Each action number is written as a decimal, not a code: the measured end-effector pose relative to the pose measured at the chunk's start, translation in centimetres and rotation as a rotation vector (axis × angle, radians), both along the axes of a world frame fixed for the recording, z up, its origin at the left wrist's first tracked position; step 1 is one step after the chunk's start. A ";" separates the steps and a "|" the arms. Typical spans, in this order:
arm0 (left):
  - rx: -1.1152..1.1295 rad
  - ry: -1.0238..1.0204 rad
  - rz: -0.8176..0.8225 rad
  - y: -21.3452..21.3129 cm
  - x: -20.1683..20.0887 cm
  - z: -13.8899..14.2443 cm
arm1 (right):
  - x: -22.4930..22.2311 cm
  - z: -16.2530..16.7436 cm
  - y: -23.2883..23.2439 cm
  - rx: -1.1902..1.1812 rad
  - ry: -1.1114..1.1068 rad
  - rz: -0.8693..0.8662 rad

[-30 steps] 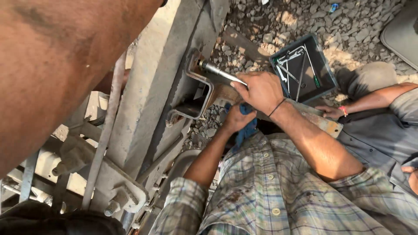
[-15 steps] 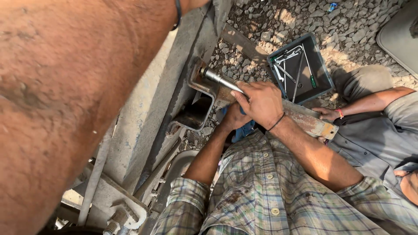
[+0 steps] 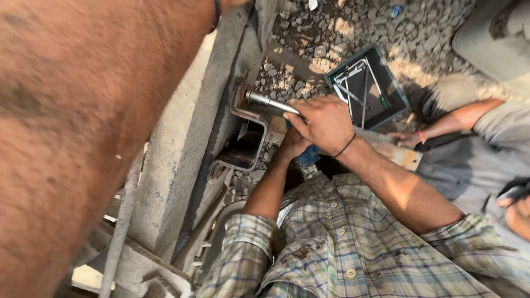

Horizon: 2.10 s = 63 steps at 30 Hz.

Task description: The person uses a wrench and a hammer to tighten a bolt on a metal frame. They wipe the area with a blue cloth and continue to adjust the bolt while another person assists nearby.

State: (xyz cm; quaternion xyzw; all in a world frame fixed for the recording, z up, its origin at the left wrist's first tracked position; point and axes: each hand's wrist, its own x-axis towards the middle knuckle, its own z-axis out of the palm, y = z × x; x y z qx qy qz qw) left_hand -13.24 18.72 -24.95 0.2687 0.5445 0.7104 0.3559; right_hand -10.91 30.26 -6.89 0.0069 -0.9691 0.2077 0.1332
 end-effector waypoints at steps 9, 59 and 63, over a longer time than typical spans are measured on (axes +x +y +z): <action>-0.036 -0.036 -0.142 -0.2 -0.9 -0.7 | 1.2 -1.4 -1.8 0.125 0.081 -0.294; -0.316 0.014 -0.217 -1.9 0.6 3.6 | 0.1 -1.8 -1.0 0.075 -0.168 -0.222; -0.479 -0.098 -0.223 -3.6 2.1 4.6 | -0.3 -2.6 -0.4 0.038 -0.163 -0.230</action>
